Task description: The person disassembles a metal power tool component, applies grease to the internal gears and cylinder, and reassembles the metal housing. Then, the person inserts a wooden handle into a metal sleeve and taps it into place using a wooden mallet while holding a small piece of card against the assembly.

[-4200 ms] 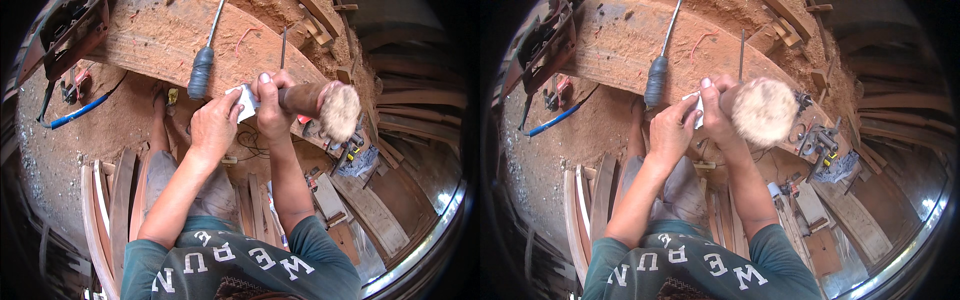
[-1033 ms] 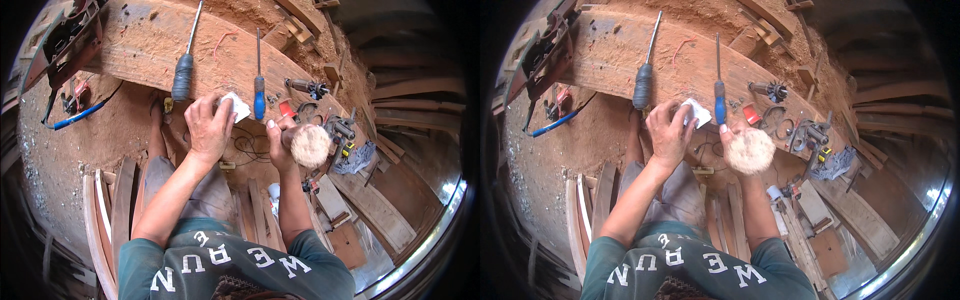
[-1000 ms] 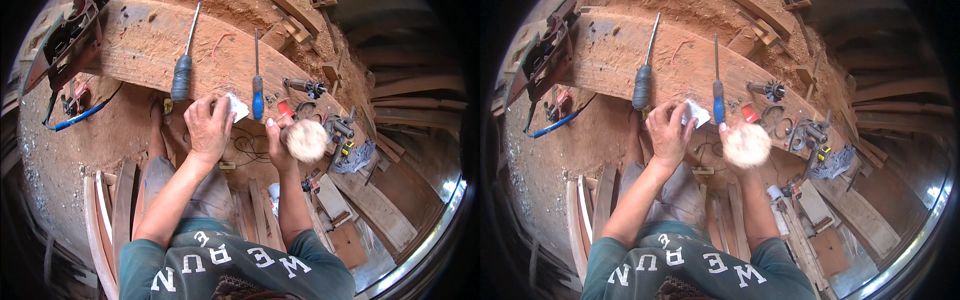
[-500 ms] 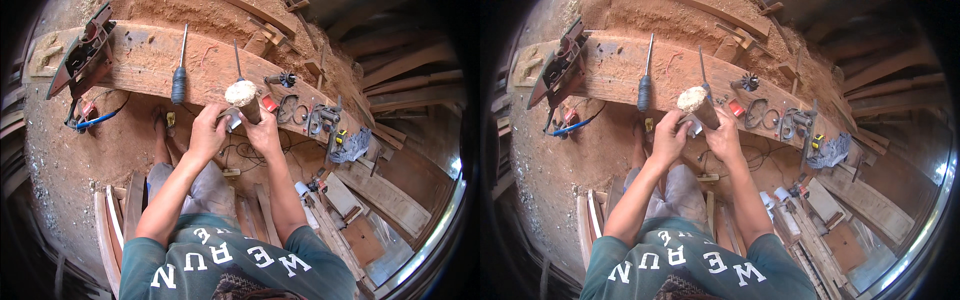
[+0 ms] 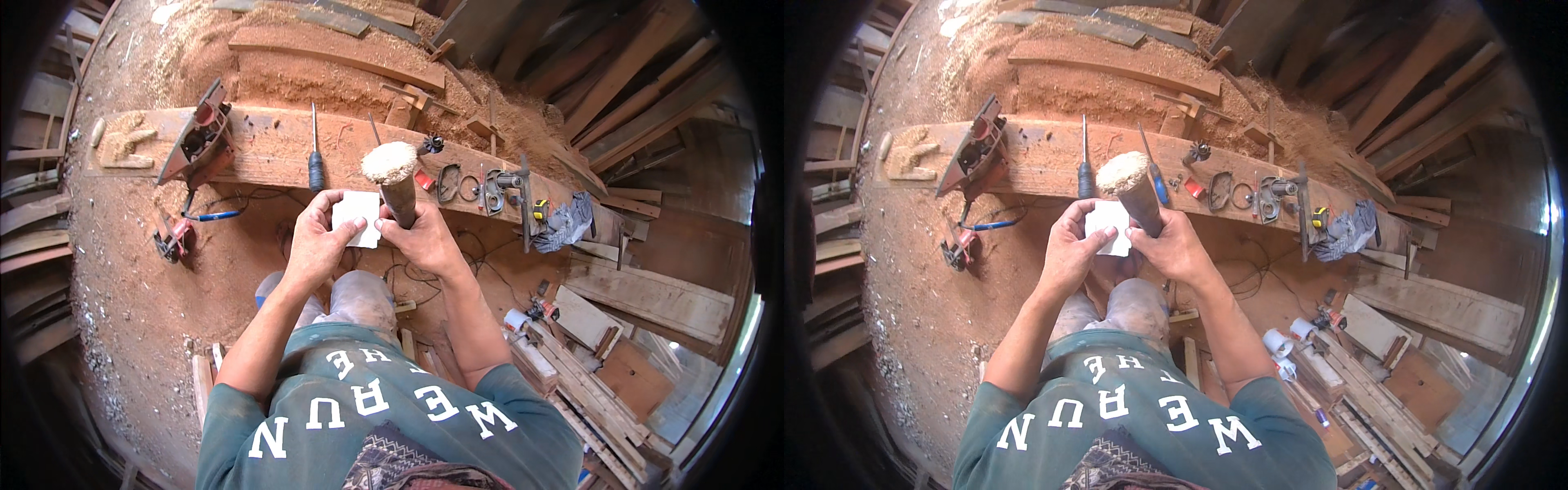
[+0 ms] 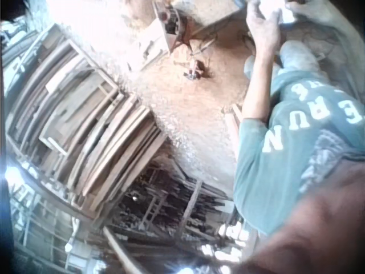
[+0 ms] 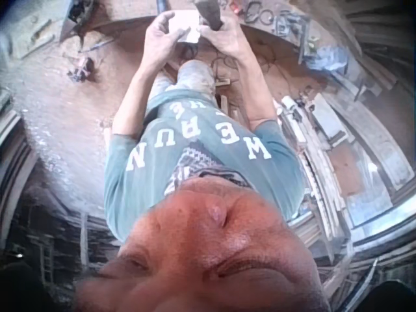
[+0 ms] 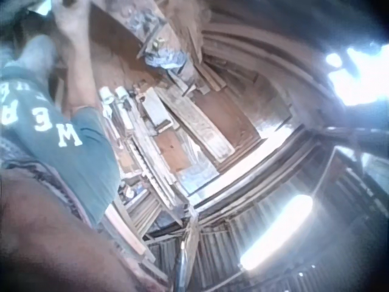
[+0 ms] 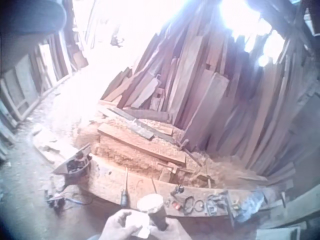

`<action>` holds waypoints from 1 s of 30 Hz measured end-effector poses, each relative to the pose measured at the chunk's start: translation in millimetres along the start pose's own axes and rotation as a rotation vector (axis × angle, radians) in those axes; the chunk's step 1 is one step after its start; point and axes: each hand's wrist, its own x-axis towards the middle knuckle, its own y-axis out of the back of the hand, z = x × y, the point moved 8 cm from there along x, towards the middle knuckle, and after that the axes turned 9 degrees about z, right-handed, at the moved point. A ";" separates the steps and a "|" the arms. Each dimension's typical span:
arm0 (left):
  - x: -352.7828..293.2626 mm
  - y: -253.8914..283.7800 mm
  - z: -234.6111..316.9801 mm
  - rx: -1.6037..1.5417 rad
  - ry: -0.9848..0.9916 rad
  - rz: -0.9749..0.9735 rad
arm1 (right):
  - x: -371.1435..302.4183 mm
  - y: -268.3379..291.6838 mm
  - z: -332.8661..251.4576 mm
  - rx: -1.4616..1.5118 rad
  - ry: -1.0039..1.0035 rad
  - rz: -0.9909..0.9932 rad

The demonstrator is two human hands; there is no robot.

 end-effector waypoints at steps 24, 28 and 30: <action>-41.9 44.6 74.9 0.244 -0.269 0.001 | -14.9 -49.2 -63.0 0.131 0.127 0.117; -2.8 50.3 47.9 0.486 -0.319 0.124 | 5.3 -25.7 -21.6 0.109 0.103 0.344; 27.8 58.2 7.5 0.476 -0.246 0.169 | 15.7 -6.9 3.0 0.078 0.072 0.495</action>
